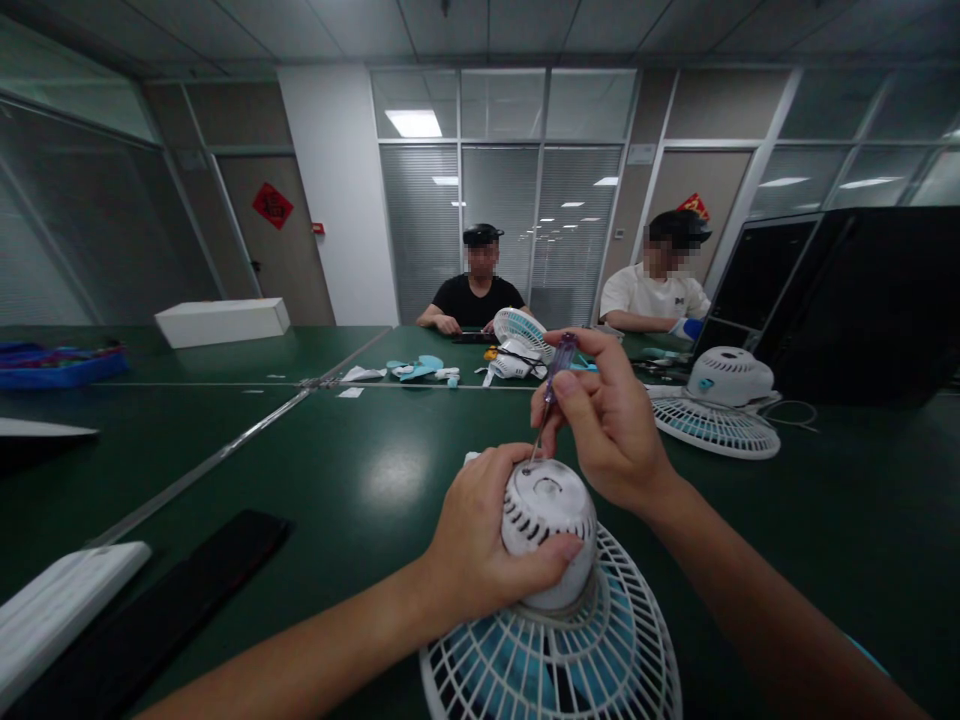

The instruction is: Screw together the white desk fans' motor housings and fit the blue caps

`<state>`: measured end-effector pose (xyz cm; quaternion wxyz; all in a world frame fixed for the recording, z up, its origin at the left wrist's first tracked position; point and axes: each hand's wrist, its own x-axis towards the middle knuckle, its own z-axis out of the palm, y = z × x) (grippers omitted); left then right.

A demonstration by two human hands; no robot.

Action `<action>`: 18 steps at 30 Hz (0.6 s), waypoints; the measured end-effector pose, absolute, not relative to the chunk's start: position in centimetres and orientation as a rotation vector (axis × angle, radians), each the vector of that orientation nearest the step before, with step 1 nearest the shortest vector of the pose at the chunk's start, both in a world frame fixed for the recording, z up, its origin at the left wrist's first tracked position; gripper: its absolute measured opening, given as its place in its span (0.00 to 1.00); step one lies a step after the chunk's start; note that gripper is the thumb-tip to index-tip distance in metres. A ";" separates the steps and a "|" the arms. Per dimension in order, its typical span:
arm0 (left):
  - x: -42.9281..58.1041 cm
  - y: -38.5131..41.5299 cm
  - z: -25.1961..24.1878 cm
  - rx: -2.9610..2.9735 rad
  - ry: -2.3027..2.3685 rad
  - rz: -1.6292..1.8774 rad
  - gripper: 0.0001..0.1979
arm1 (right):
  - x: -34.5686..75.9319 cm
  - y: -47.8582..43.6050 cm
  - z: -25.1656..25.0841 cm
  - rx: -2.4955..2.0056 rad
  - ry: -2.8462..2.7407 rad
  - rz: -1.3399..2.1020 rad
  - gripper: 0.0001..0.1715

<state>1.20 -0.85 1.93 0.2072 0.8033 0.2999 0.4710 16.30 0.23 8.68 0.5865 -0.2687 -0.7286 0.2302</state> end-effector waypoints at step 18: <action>1.2 -0.9 1.7 2.195 0.801 1.323 0.28 | 16.1 -0.2 9.4 -0.666 -1.586 0.541 0.28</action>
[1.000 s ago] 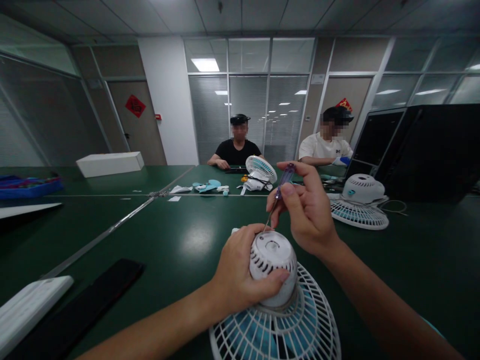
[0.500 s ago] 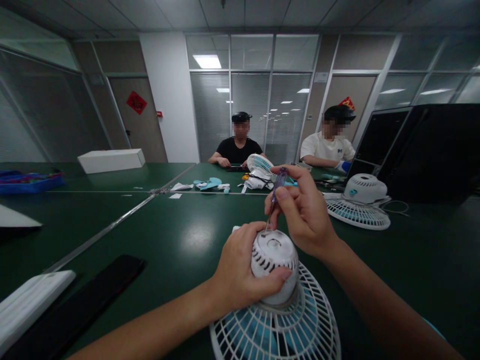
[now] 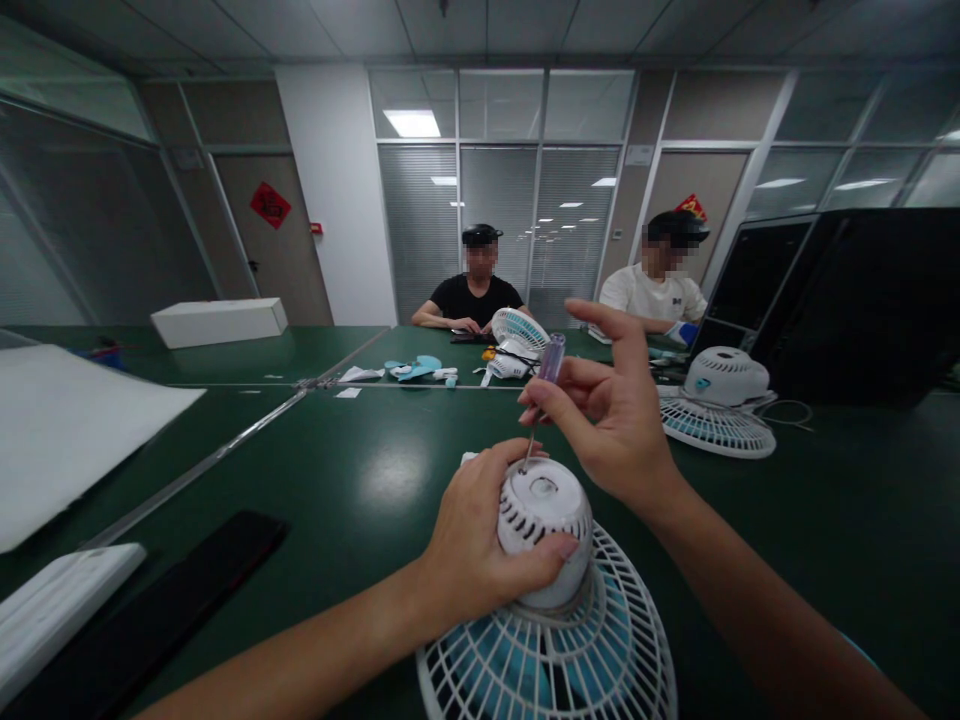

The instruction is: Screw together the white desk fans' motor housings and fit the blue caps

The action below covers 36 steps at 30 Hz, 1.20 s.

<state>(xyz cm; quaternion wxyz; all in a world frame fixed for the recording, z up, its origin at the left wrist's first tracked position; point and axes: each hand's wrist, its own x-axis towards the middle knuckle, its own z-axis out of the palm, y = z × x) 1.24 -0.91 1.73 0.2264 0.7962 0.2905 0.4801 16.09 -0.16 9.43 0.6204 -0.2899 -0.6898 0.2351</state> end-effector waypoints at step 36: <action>1.0 -0.5 1.2 2.139 0.655 1.373 0.21 | 16.4 -1.1 10.3 -0.565 -1.603 0.224 0.12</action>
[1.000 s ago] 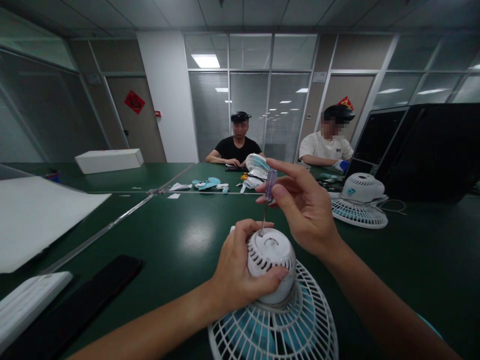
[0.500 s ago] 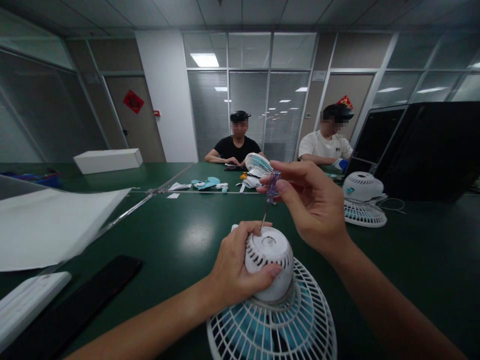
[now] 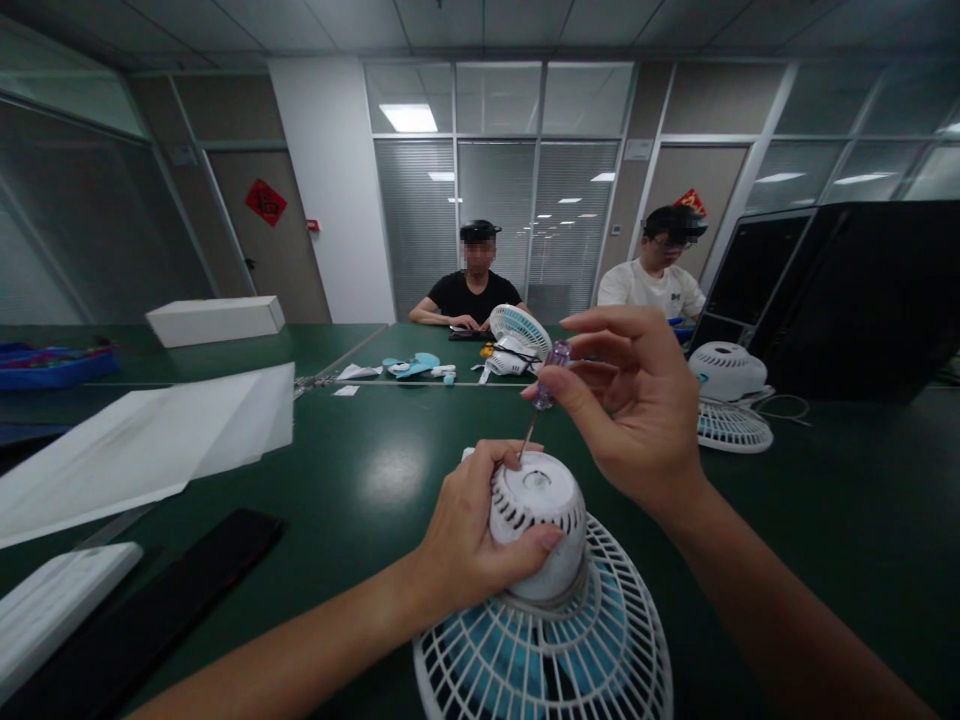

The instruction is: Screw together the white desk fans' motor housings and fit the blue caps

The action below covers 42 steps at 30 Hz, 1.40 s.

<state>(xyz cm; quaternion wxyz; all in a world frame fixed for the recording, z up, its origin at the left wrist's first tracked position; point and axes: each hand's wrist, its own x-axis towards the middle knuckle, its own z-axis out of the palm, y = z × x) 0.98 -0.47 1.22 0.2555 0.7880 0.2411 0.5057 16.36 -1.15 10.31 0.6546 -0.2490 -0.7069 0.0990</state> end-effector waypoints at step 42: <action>0.9 -0.4 1.0 2.214 0.674 1.375 0.23 | 17.3 -1.6 10.8 -0.690 -1.778 0.095 0.17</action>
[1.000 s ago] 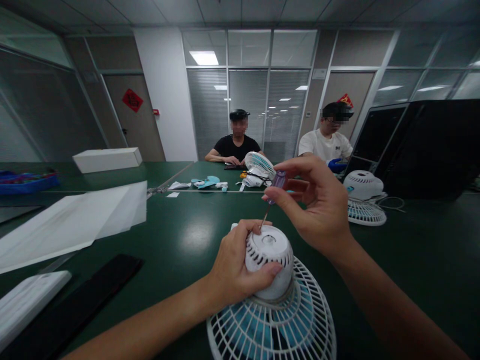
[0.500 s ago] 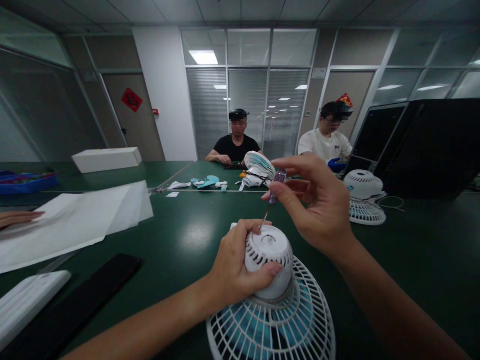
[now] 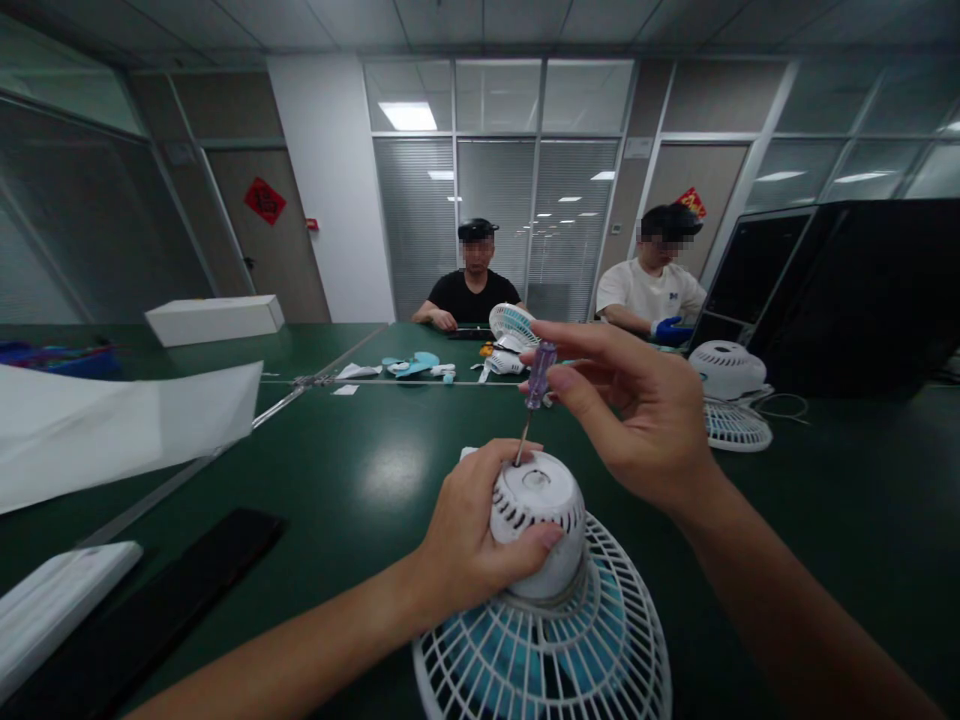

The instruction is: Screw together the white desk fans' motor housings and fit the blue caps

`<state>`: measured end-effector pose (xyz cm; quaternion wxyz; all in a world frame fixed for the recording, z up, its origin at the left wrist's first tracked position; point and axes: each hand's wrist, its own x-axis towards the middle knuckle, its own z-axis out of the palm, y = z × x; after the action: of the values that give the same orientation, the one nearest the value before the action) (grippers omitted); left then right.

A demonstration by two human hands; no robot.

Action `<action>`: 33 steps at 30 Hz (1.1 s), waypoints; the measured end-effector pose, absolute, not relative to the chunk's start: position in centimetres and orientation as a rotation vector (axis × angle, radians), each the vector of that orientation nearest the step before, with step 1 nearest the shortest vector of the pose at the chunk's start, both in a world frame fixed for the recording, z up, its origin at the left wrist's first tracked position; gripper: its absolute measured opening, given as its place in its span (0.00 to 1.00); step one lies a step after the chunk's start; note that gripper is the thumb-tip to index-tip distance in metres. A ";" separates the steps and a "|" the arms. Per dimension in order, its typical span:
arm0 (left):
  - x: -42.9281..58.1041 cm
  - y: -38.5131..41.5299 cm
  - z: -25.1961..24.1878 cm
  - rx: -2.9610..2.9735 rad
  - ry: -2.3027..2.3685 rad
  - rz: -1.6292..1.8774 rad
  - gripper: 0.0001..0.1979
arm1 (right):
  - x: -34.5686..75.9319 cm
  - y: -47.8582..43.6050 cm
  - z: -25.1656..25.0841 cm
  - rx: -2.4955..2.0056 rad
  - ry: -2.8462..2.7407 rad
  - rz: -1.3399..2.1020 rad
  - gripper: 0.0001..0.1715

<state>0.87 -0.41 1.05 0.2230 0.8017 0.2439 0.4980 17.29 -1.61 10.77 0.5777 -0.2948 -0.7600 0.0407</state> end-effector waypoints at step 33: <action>1.4 -0.1 3.4 1.688 0.692 1.285 0.12 | 23.6 -2.5 10.8 -0.892 -1.619 0.312 0.11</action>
<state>1.35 -0.13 3.36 0.4396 0.6794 0.2784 0.5173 23.56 -2.53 10.82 0.5919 -0.3835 -0.6962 0.1339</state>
